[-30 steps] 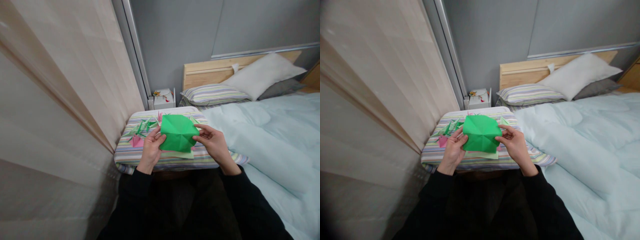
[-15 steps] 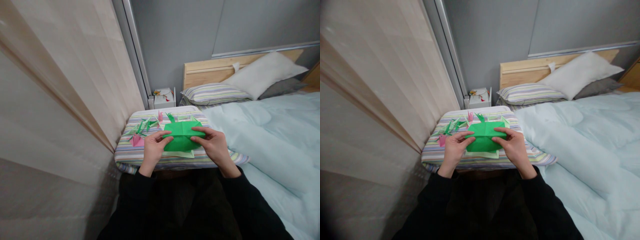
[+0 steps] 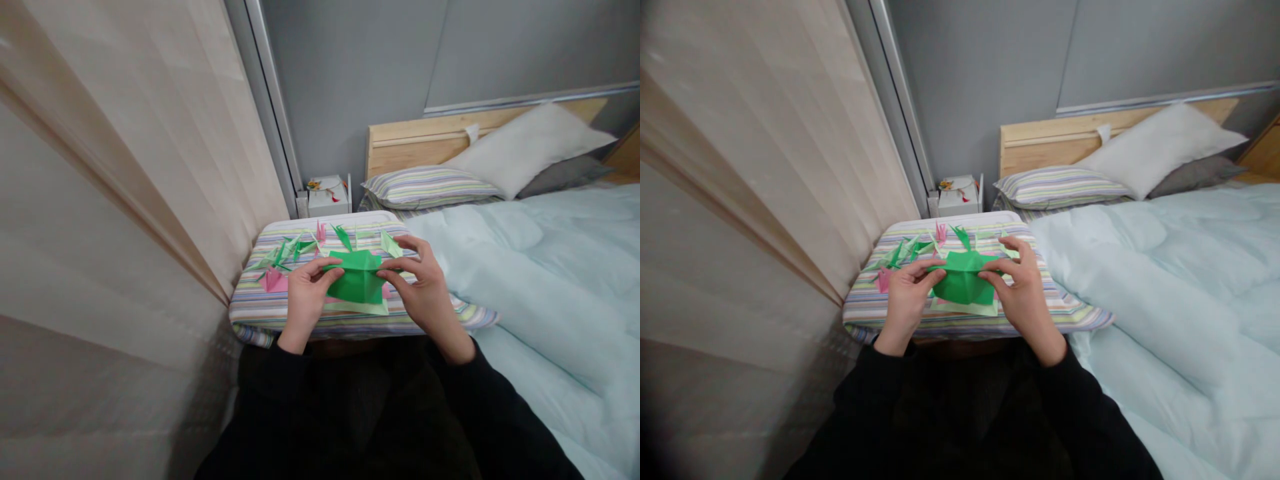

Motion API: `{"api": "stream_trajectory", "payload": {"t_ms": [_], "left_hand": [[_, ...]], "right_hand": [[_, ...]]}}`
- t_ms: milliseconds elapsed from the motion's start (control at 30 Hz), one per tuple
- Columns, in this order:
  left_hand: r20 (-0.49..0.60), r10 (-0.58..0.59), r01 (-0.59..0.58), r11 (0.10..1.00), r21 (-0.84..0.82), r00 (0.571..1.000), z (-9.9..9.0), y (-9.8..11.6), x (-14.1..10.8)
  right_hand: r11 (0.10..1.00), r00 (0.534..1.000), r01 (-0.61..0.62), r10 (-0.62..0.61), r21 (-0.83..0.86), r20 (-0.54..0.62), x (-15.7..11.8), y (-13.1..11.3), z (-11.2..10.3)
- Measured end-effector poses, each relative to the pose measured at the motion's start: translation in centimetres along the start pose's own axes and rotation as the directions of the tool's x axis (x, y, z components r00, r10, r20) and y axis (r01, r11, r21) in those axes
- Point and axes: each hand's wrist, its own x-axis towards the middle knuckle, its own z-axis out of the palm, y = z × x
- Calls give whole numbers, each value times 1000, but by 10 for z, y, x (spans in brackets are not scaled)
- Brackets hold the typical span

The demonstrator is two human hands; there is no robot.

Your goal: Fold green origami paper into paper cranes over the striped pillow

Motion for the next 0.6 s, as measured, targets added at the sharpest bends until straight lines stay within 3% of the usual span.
{"api": "stream_trajectory", "payload": {"t_ms": [200, 300, 367, 467, 600], "left_hand": [[56, 61, -62, 998, 1, 997, 5, 1, -1], [79, 165, -170, 984, 61, 983, 7, 4, -3], [154, 191, -207, 974, 90, 969, 8, 7, -6], [249, 125, -155, 983, 103, 960, 9, 12, -10], [224, 63, -90, 990, 111, 972, 10, 12, -13]], "right_hand": [[997, 979, 36, -50, 73, 197, 1, -18, 7], [999, 974, 29, -34, 25, 224, -1, -25, 10], [999, 972, 46, -42, -11, 230, -2, -27, 11], [994, 961, 90, -71, -59, 268, -3, -27, 10], [994, 964, 108, -100, -18, 246, -2, -29, 9]]}}
